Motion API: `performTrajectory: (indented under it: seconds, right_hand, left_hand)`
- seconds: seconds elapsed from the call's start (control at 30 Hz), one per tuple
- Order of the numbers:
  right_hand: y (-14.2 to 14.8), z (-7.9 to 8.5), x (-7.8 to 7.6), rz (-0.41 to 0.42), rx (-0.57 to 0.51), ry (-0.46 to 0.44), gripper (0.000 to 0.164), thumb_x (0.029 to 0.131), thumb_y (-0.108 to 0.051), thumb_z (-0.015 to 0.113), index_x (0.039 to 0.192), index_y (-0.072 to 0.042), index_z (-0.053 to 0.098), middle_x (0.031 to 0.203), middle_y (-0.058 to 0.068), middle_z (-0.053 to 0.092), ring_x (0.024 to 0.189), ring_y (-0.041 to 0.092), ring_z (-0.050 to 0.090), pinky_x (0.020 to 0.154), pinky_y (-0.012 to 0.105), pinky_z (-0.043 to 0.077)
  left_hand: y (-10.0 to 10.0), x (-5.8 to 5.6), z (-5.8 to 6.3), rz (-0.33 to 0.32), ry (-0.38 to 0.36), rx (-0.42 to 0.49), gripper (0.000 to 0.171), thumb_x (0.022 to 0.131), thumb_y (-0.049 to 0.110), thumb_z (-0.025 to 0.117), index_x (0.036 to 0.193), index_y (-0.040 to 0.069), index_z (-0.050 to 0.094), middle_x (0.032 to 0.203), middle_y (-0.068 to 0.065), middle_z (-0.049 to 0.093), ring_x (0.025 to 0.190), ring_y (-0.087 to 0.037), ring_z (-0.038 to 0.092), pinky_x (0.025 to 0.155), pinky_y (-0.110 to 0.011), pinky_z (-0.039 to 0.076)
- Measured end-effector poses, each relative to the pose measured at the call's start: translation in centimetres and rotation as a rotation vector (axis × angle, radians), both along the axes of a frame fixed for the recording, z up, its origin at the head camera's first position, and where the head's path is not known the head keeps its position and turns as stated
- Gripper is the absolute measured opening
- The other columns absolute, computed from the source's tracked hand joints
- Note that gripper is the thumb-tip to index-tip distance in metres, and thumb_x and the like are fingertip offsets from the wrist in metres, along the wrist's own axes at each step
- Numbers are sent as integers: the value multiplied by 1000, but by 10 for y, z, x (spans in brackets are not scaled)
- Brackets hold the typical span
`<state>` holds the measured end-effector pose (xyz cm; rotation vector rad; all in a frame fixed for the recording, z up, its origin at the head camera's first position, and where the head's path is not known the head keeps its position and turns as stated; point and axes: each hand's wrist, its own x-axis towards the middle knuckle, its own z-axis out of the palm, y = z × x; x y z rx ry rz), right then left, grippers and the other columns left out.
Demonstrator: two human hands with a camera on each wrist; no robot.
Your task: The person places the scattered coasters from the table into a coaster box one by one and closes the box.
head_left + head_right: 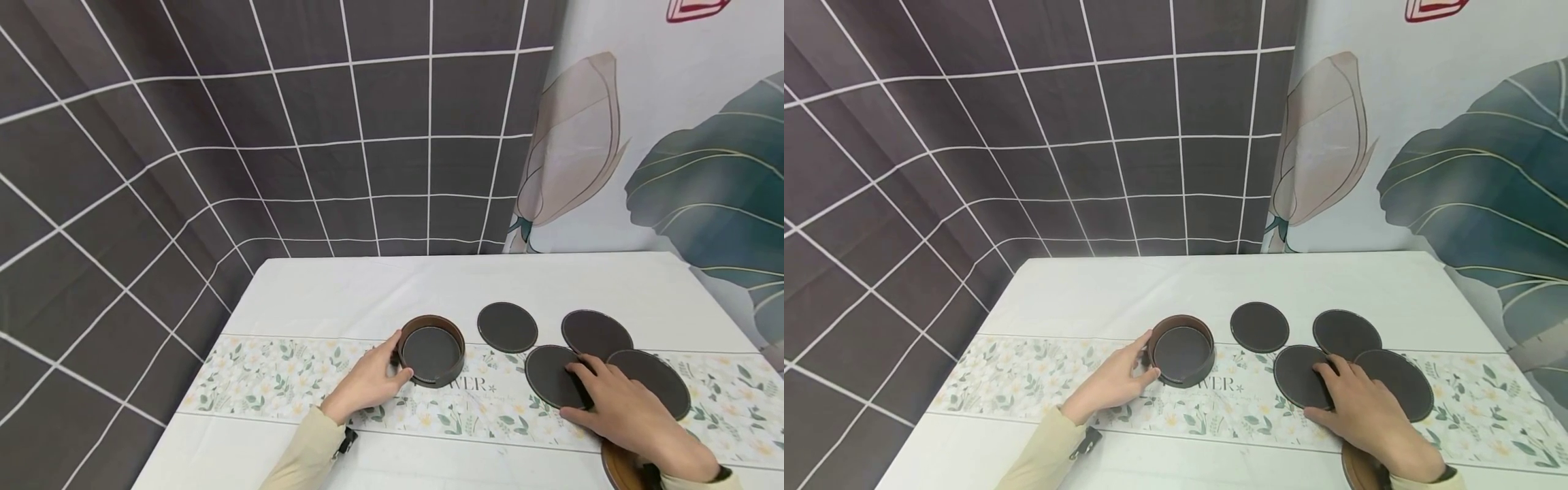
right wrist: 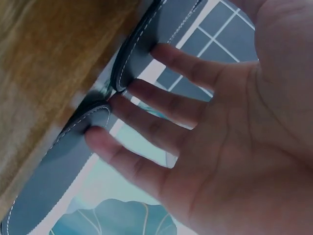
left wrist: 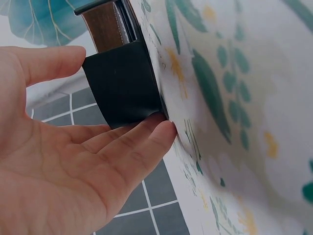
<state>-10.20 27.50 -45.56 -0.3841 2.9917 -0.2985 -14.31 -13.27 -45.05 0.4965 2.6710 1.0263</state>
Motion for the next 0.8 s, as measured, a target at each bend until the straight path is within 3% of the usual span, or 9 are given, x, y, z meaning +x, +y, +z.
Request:
performTrajectory:
  seconds: [0.27,0.53,0.8]
  right_hand:
    - [0,0,-2,19,-5,21,76,80,-60,80,127,-2,64,135,34,52,112,51,59,76,60,54]
    - [-6,0,-6,-7,17,35,103,74,-81,69,140,-3,59,144,31,49,118,54,54,74,67,49]
    - [-7,-2,-7,14,13,36,104,74,-81,70,145,-6,57,148,26,50,116,51,55,74,67,49]
  left_hand:
    - [1,0,0,0,0,-2,75,101,28,63,161,1,27,158,-22,42,145,-45,40,117,-62,35]
    - [0,0,-1,0,11,3,75,101,27,63,161,-1,27,158,-23,42,145,-45,40,117,-62,36]
    - [0,-1,-1,-1,4,0,75,101,28,63,161,2,26,158,-22,42,145,-45,40,117,-61,36]
